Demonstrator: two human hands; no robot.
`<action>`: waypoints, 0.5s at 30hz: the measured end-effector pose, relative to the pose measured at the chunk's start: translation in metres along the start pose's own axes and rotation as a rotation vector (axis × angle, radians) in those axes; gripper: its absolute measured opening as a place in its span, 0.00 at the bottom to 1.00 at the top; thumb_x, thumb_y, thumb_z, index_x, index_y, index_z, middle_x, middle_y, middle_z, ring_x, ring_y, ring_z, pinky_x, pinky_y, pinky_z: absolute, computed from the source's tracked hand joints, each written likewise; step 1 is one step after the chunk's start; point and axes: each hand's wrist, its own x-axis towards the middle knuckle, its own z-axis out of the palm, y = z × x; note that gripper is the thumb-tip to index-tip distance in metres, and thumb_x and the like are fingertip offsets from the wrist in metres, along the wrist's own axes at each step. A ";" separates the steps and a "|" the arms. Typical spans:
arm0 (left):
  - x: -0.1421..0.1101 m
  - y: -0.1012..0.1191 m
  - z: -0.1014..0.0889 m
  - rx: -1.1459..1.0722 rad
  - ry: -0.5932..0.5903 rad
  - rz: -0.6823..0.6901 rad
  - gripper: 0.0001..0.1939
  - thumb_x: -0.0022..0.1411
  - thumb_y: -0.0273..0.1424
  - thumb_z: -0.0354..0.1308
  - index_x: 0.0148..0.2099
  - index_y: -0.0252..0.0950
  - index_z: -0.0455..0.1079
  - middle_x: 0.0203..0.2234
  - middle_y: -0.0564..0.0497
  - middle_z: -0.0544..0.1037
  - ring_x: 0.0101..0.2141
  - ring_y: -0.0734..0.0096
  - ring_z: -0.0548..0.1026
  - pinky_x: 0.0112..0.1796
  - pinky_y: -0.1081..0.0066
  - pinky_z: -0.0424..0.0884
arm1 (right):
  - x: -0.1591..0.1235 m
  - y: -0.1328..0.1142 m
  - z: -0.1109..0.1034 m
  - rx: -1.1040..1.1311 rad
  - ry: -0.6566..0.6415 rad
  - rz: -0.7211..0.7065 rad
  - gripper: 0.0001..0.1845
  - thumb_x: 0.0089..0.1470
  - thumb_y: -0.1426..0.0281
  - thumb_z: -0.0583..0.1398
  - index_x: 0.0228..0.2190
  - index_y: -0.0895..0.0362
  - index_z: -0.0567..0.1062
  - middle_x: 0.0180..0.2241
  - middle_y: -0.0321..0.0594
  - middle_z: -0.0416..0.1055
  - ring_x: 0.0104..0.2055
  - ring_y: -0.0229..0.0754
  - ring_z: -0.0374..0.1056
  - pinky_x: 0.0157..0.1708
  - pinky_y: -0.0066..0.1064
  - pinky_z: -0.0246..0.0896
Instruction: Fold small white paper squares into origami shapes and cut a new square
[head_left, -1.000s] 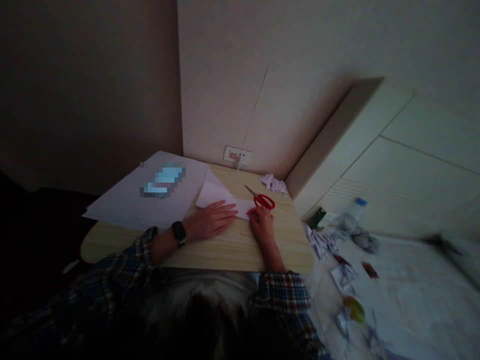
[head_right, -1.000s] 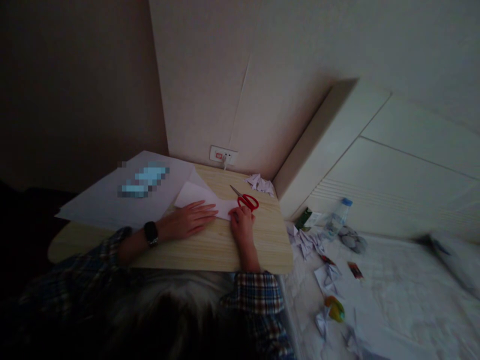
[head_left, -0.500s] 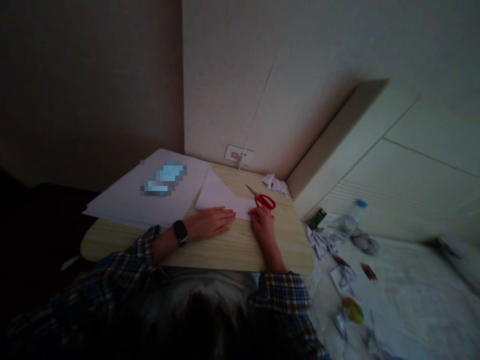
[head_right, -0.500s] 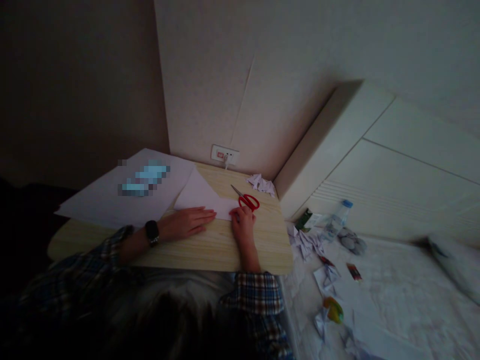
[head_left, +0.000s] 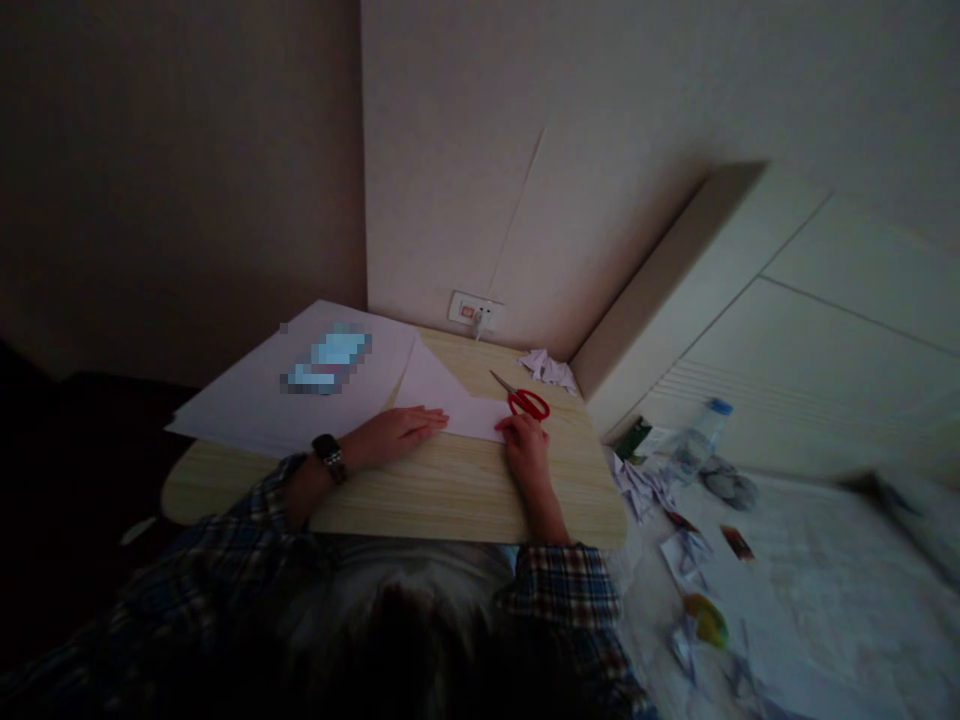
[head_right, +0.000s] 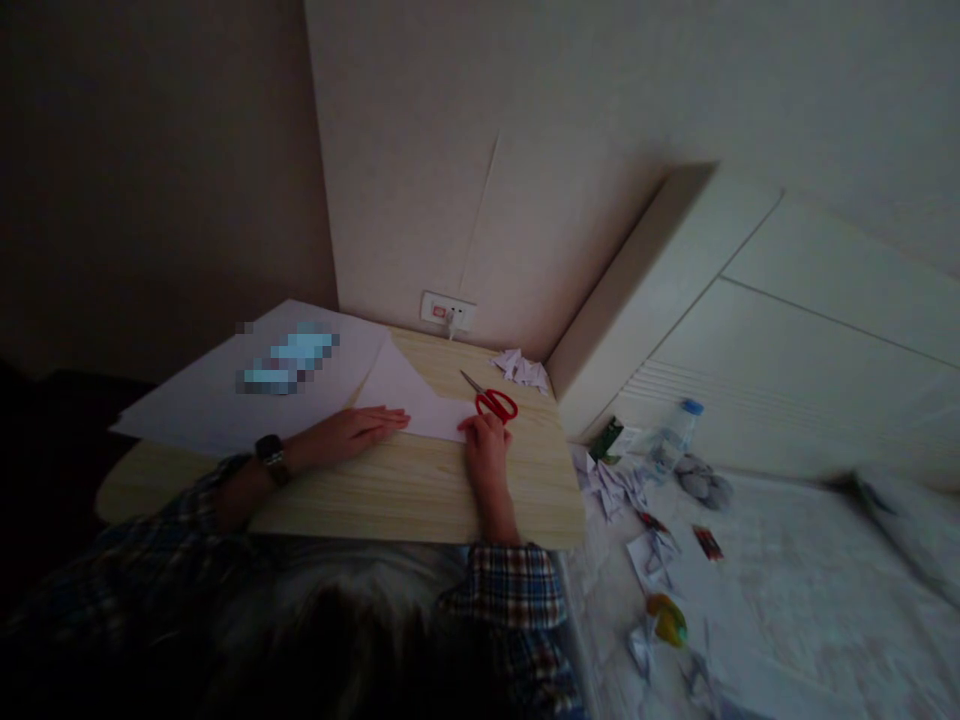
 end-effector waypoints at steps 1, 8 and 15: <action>0.000 -0.002 -0.001 -0.022 0.008 -0.009 0.22 0.72 0.36 0.44 0.58 0.33 0.72 0.58 0.44 0.74 0.60 0.66 0.71 0.63 0.61 0.60 | 0.000 0.000 -0.001 -0.005 -0.004 0.004 0.15 0.63 0.65 0.60 0.49 0.57 0.73 0.52 0.45 0.72 0.51 0.48 0.71 0.50 0.47 0.69; 0.001 -0.011 0.000 -0.145 0.073 -0.020 0.17 0.72 0.31 0.47 0.51 0.35 0.76 0.52 0.44 0.80 0.57 0.65 0.74 0.60 0.57 0.66 | 0.000 -0.018 -0.004 -0.046 -0.061 -0.051 0.15 0.62 0.65 0.61 0.49 0.58 0.73 0.51 0.45 0.72 0.52 0.48 0.70 0.51 0.49 0.68; 0.003 -0.009 -0.002 -0.151 0.118 -0.028 0.11 0.68 0.35 0.58 0.47 0.33 0.74 0.47 0.45 0.79 0.50 0.59 0.76 0.52 0.50 0.71 | 0.009 -0.065 0.018 -0.011 -0.197 -0.184 0.14 0.63 0.65 0.60 0.48 0.57 0.74 0.50 0.44 0.73 0.48 0.46 0.72 0.48 0.45 0.70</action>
